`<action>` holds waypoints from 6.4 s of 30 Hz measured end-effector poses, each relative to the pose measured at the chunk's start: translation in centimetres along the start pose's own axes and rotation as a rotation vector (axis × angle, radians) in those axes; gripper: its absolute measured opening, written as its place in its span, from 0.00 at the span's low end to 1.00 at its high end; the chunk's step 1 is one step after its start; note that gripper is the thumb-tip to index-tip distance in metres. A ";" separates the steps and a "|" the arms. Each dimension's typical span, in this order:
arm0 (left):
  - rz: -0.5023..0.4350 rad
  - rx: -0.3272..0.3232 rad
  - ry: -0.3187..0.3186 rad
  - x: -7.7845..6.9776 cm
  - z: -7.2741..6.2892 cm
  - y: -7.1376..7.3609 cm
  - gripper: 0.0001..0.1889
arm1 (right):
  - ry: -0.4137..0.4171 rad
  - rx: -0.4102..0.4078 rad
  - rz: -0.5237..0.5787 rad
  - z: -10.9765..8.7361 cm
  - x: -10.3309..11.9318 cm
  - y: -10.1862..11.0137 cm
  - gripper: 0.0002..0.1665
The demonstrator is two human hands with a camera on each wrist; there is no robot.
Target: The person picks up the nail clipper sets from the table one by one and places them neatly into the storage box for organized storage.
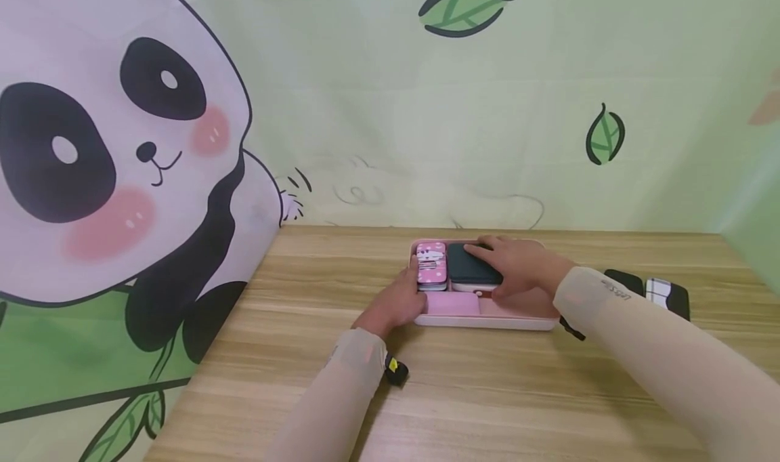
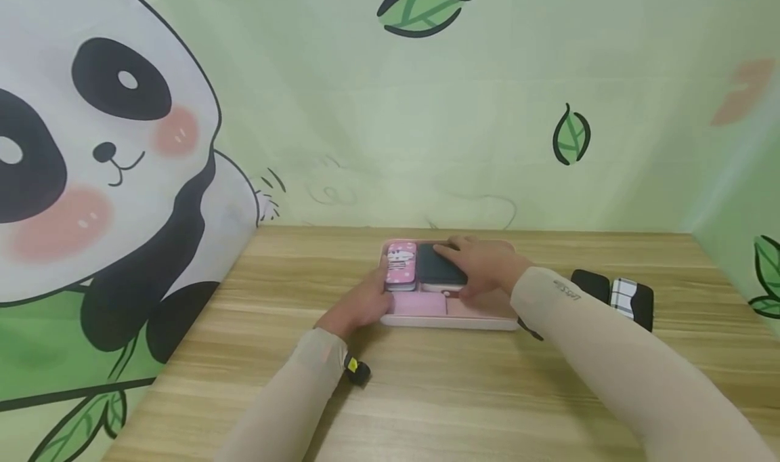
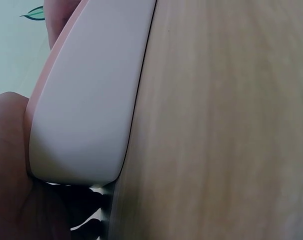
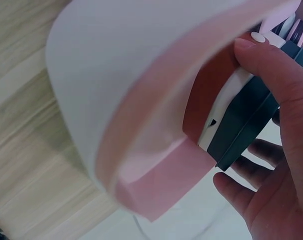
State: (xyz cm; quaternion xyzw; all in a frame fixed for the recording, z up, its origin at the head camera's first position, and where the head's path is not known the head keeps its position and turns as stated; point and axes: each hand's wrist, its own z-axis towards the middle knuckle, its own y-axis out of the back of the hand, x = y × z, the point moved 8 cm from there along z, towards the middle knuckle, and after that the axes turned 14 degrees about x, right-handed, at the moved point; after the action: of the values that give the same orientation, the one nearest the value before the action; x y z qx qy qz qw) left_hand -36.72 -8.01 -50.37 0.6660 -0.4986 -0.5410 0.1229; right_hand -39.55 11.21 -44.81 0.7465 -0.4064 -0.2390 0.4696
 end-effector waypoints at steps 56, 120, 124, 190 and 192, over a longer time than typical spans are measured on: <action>0.061 -0.117 -0.079 -0.2 0.3 1.1 0.37 | 0.026 -0.088 0.107 -1.6 -2.3 -0.1 0.56; 0.125 -0.487 -0.449 -8.3 -8.8 7.1 0.35 | 0.126 -0.591 0.236 -13.7 -2.4 5.7 0.52; 0.127 -0.499 -0.470 -8.7 -9.4 7.3 0.35 | 0.119 -0.595 0.258 -14.0 -2.3 5.5 0.51; 0.279 -0.530 -0.684 -12.0 -13.1 6.2 0.36 | 0.264 -0.900 0.211 -20.5 1.2 5.1 0.48; 0.280 -0.532 -0.680 -11.9 -13.1 6.3 0.36 | 0.266 -0.903 0.214 -20.5 1.1 5.1 0.48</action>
State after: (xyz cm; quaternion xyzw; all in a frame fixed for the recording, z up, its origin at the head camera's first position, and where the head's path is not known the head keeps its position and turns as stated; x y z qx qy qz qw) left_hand -28.05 -6.38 -33.83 0.3220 -0.4395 -0.8164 0.1912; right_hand -25.77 19.49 -31.08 0.4460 -0.2731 -0.2444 0.8166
